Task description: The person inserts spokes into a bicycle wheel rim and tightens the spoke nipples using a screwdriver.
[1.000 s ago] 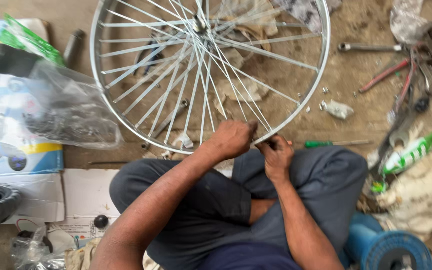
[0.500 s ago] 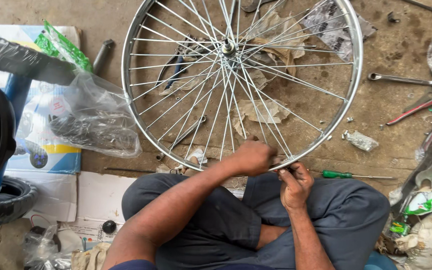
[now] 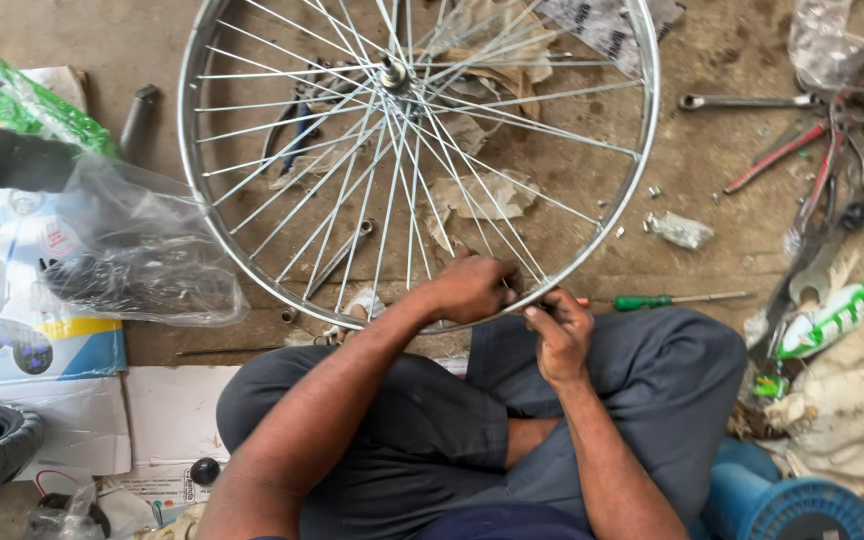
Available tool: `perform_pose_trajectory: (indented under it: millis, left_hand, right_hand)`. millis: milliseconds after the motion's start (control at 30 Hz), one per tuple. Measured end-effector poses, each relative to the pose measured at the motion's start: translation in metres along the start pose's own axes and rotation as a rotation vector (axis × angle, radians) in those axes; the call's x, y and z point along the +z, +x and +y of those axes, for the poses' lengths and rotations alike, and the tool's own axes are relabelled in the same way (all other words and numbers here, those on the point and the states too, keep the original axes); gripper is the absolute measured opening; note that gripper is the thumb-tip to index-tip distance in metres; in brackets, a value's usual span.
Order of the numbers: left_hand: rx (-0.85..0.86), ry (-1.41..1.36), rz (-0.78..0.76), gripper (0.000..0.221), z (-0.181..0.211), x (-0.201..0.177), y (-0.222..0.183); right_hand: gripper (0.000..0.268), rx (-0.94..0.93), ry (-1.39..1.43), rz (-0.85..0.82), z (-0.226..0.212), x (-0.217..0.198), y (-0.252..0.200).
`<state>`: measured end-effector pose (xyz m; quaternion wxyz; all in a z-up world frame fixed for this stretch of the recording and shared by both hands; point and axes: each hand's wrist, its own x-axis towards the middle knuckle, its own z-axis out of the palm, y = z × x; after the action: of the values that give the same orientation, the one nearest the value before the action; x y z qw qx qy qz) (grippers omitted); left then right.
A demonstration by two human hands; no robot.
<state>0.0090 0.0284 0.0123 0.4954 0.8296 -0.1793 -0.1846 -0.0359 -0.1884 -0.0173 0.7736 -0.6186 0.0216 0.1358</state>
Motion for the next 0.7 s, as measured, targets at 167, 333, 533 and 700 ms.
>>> perform_pose_trajectory:
  millis: [167, 333, 533, 700]
  left_hand:
    - [-0.168, 0.289, 0.046, 0.035, 0.010, 0.012, -0.004]
    - [-0.075, 0.118, -0.008, 0.024, 0.003, 0.000, -0.003]
    - [-0.209, 0.334, -0.025, 0.038, 0.014, 0.009, -0.009]
    - [-0.019, 0.031, 0.028, 0.027, -0.002, -0.001, -0.008]
  right_hand:
    - [0.015, 0.001, -0.029, -0.023, -0.003, 0.005, -0.001]
    - [0.008, -0.025, -0.103, -0.057, -0.004, 0.002, -0.004]
    - [0.009, -0.002, -0.076, -0.078, -0.003, 0.003, -0.004]
    - [0.006, 0.006, -0.115, -0.101, 0.001, -0.001, -0.006]
